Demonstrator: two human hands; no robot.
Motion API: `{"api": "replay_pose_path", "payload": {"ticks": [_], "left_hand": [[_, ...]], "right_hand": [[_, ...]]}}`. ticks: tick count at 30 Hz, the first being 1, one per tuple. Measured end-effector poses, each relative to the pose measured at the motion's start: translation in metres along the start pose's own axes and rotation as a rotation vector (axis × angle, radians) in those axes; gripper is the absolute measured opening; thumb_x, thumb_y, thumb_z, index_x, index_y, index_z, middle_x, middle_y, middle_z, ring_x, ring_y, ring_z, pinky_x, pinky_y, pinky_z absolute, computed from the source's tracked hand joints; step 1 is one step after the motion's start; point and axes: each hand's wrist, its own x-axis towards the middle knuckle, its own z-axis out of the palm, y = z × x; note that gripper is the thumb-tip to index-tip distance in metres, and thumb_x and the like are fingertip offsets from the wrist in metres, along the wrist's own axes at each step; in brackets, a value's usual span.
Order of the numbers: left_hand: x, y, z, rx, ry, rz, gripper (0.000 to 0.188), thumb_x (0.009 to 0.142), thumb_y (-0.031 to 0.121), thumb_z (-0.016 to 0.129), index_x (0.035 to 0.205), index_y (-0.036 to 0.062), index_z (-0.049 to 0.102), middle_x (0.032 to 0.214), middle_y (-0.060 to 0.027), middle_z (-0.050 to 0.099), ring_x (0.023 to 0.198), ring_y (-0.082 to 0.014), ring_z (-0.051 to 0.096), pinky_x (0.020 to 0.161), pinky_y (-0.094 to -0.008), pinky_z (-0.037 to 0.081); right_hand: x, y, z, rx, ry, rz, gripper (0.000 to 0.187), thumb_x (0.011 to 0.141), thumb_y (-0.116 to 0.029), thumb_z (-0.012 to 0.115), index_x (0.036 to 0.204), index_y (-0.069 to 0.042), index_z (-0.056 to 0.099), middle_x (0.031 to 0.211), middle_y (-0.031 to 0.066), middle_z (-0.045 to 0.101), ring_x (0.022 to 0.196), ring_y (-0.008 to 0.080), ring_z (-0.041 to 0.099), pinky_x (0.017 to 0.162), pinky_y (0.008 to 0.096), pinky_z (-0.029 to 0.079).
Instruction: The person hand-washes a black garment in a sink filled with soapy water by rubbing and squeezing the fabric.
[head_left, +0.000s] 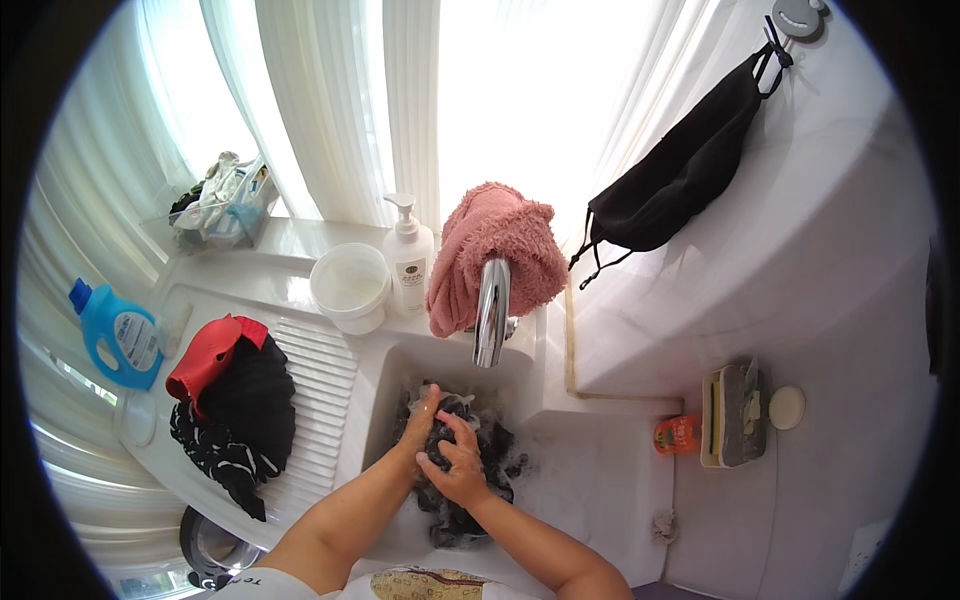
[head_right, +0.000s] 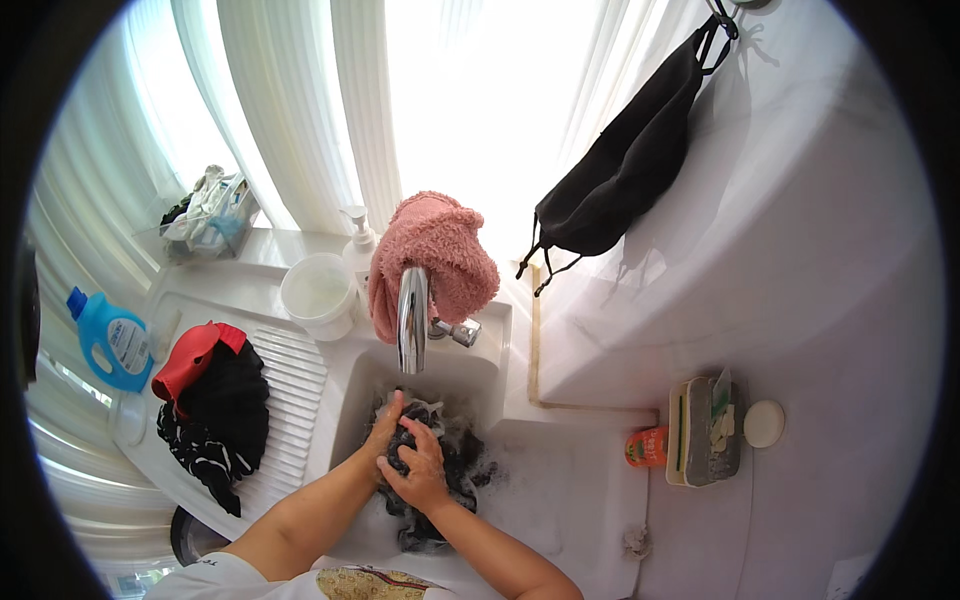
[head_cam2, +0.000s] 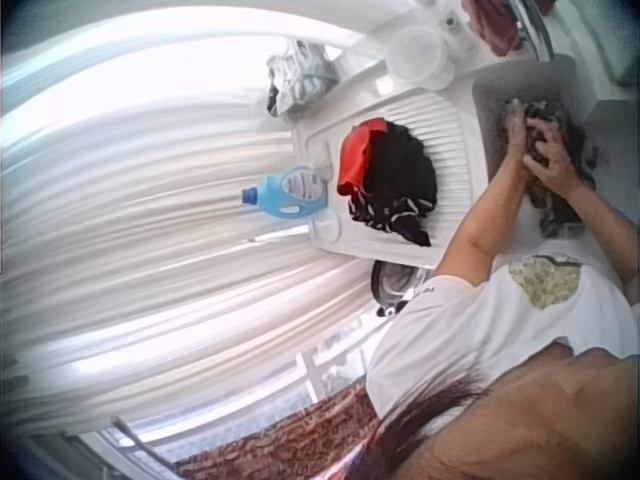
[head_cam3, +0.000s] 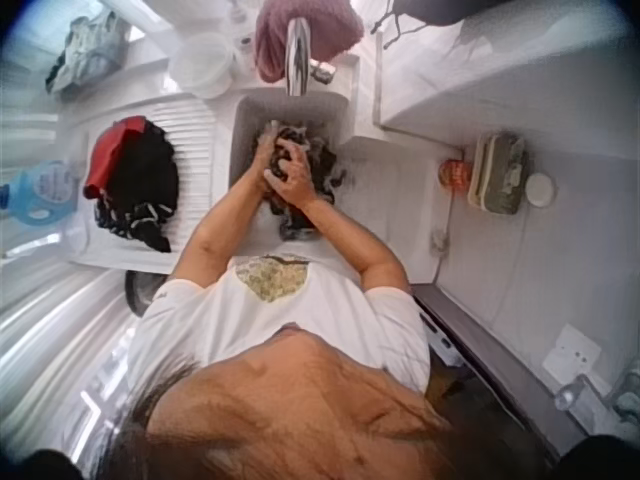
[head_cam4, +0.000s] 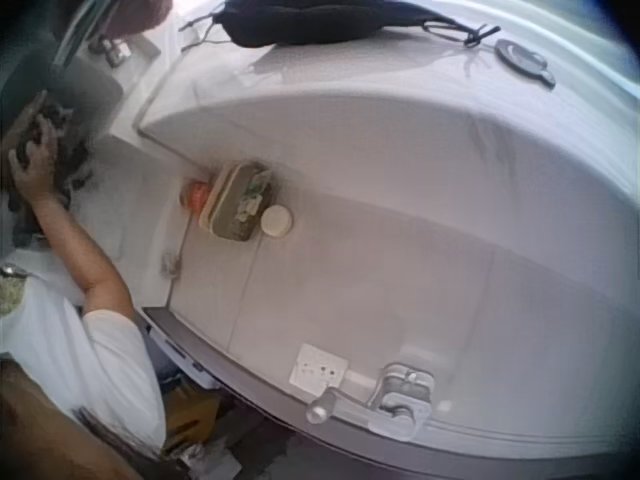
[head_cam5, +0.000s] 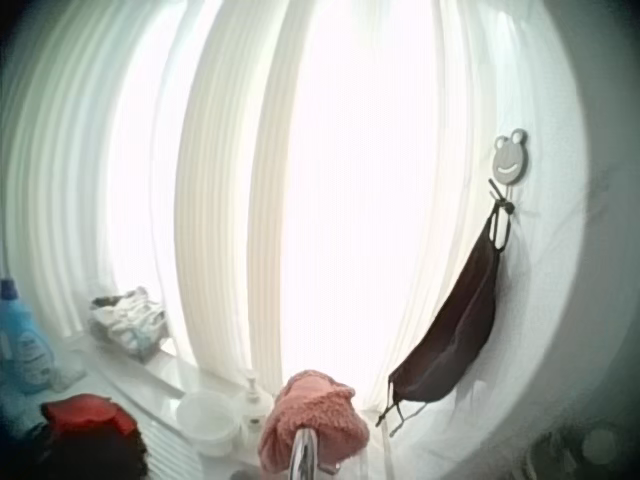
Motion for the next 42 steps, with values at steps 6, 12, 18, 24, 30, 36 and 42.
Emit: {"api": "replay_pose_path", "payload": {"ticks": [6, 12, 18, 24, 30, 36, 42], "left_hand": [[-0.021, -0.019, 0.009, 0.308, 0.221, 0.038, 0.033, 0.086, 0.042, 0.059, 0.090, 0.0095, 0.057, 0.083, -0.0061, 0.057, 0.074, -0.0190, 0.058, 0.064, -0.0323, 0.047], [-0.047, -0.030, 0.022, 0.277, 0.221, 0.058, 0.027, 0.089, 0.029, 0.053, 0.100, 0.0050, 0.059, 0.093, -0.0086, 0.061, 0.083, -0.0206, 0.060, 0.072, -0.0346, 0.049], [-0.048, -0.022, -0.007, 0.021, 0.123, -0.120, 0.034, 0.089, 0.039, 0.053, 0.099, 0.0073, 0.059, 0.093, -0.0100, 0.061, 0.082, -0.0213, 0.060, 0.071, -0.0372, 0.050], [-0.049, -0.031, 0.011, 0.326, 0.239, -0.093, 0.022, 0.090, 0.027, 0.047, 0.092, 0.0103, 0.060, 0.084, -0.0059, 0.061, 0.073, -0.0188, 0.060, 0.063, -0.0333, 0.049], [-0.046, -0.024, 0.003, 0.324, 0.194, -0.109, 0.026, 0.091, 0.028, 0.050, 0.096, 0.0053, 0.060, 0.088, -0.0050, 0.062, 0.075, -0.0177, 0.059, 0.066, -0.0305, 0.048], [-0.066, 0.072, 0.041, 1.508, 0.273, 0.179, 0.047, 0.083, 0.042, 0.062, 0.101, -0.0009, 0.054, 0.098, -0.0137, 0.061, 0.089, -0.0215, 0.058, 0.073, -0.0349, 0.046], [-0.060, 0.013, 0.008, 2.413, -0.171, 0.213, 0.111, 0.054, 0.081, 0.059, 0.146, 0.0355, 0.016, 0.150, -0.0223, 0.001, 0.137, -0.0455, 0.006, 0.101, -0.0685, 0.013]], "right_hand": [[-0.001, 0.024, 0.014, 0.315, 0.569, 0.712, 0.032, 0.077, -0.026, 0.068, 0.088, 0.003, 0.064, 0.114, 0.0137, 0.053, 0.105, 0.0304, 0.051, 0.092, 0.0364, 0.040], [-0.009, 0.006, 0.017, 0.077, 0.508, 0.494, 0.028, 0.075, -0.023, 0.067, 0.083, 0.004, 0.062, 0.115, 0.0136, 0.052, 0.112, 0.0293, 0.046, 0.093, 0.0367, 0.038], [-0.028, -0.049, 0.020, 0.226, 0.310, 0.278, 0.029, 0.076, -0.019, 0.065, 0.093, 0.004, 0.059, 0.126, 0.0152, 0.050, 0.116, 0.0296, 0.048, 0.096, 0.0356, 0.038], [-0.003, 0.013, 0.013, -0.044, 0.626, 0.586, 0.026, 0.077, -0.019, 0.060, 0.087, 0.005, 0.061, 0.109, 0.0147, 0.054, 0.100, 0.0320, 0.053, 0.088, 0.0384, 0.041], [-0.022, 0.004, 0.018, -0.014, 0.511, 0.352, 0.023, 0.079, -0.020, 0.063, 0.084, 0.002, 0.060, 0.104, 0.0141, 0.058, 0.095, 0.0323, 0.056, 0.085, 0.0380, 0.044], [-0.023, 0.070, -0.090, -0.469, 0.141, 0.474, 0.037, 0.081, -0.040, 0.064, 0.098, -0.007, 0.061, 0.101, 0.0125, 0.060, 0.080, 0.0381, 0.059, 0.070, 0.0460, 0.047], [-0.052, 0.023, -0.082, -0.790, -0.533, 0.066, 0.082, 0.076, -0.061, 0.059, 0.136, -0.010, 0.038, 0.138, 0.0218, 0.033, 0.123, 0.0400, 0.036, 0.096, 0.0530, 0.034]]}}
